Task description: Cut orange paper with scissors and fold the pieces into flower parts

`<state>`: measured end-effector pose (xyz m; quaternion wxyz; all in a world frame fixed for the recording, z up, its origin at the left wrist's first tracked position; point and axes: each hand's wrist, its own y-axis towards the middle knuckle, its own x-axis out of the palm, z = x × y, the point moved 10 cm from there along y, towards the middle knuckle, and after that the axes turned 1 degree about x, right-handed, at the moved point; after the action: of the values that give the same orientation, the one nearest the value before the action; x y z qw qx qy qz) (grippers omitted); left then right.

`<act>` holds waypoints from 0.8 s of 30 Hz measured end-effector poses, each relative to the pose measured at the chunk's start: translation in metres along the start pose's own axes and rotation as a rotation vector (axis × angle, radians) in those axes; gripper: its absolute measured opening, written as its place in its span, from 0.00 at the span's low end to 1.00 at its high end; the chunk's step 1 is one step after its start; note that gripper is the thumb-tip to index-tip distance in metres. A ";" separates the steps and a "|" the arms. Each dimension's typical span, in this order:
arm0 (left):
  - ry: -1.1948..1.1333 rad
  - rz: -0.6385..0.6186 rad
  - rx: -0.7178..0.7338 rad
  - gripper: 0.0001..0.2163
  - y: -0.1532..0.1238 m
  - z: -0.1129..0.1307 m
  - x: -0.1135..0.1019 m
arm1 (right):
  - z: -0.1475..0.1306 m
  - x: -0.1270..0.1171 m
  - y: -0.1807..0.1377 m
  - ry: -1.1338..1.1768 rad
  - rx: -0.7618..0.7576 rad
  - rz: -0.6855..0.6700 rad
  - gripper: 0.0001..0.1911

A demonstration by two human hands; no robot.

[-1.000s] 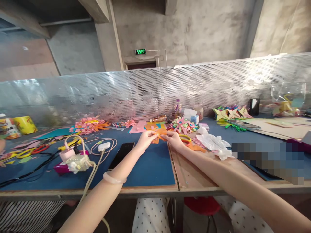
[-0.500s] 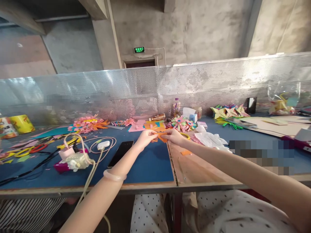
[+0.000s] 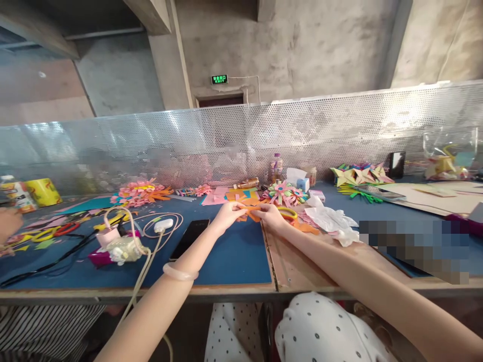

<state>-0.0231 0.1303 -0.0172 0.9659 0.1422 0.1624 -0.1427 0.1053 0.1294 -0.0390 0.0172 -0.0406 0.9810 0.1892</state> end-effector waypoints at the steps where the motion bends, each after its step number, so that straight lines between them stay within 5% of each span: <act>1: -0.008 -0.013 0.008 0.08 -0.001 0.001 0.002 | 0.000 -0.002 0.000 0.001 0.000 0.002 0.16; 24: -0.074 -0.052 -0.018 0.09 -0.008 0.001 0.004 | -0.005 0.001 -0.013 0.063 0.038 -0.048 0.19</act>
<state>-0.0217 0.1213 -0.0198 0.9686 0.1237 0.1313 -0.1713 0.1052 0.1149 -0.0391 -0.0085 -0.0695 0.9832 0.1688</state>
